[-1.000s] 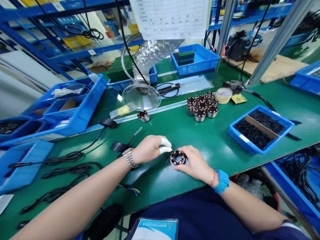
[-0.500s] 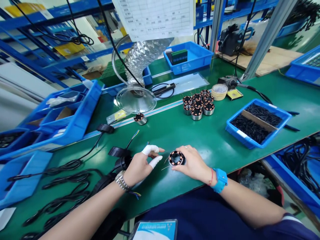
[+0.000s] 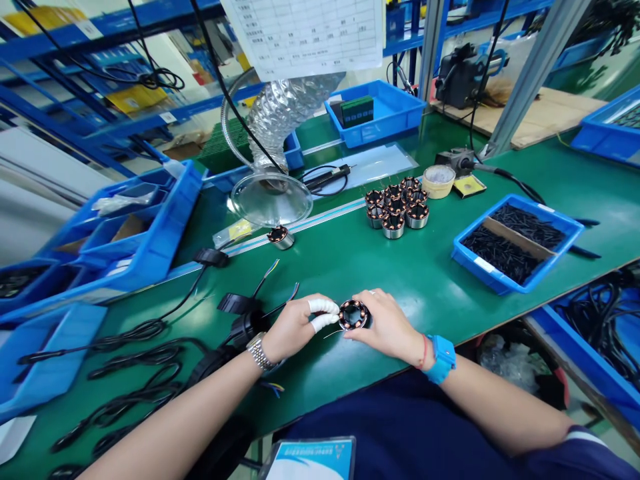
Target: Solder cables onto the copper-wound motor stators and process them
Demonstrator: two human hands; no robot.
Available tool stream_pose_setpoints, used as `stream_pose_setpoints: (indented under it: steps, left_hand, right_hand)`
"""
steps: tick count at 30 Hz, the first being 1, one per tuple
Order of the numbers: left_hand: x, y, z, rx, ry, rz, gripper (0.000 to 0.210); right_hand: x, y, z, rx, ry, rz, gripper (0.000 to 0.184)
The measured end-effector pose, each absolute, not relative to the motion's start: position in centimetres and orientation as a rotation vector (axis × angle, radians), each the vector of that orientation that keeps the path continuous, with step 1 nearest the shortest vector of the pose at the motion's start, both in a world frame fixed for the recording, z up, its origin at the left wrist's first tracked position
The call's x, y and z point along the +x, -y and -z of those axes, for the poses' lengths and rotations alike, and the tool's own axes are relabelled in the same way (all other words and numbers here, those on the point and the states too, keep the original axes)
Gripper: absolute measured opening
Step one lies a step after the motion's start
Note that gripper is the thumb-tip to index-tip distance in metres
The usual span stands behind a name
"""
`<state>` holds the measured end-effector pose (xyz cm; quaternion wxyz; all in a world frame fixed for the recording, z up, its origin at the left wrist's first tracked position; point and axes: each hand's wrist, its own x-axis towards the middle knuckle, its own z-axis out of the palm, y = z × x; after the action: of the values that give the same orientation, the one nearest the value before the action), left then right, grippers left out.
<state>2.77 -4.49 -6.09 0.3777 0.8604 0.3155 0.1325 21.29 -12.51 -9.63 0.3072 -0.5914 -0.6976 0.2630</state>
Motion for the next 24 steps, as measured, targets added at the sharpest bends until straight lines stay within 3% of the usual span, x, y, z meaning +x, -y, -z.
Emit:
stream_pose_setpoints:
  steps: [17, 24]
  left_hand:
    - [2.4, 5.3, 6.1, 1.838, -0.978, -0.599, 0.012]
    - [1.9, 4.2, 5.5, 2.037, -0.968, -0.493, 0.01]
  right_hand:
    - [21.0, 12.7, 9.6, -1.598, 1.874, -0.64, 0.047]
    - [21.0, 12.6, 9.6, -1.607, 1.881, -0.625, 0.047]
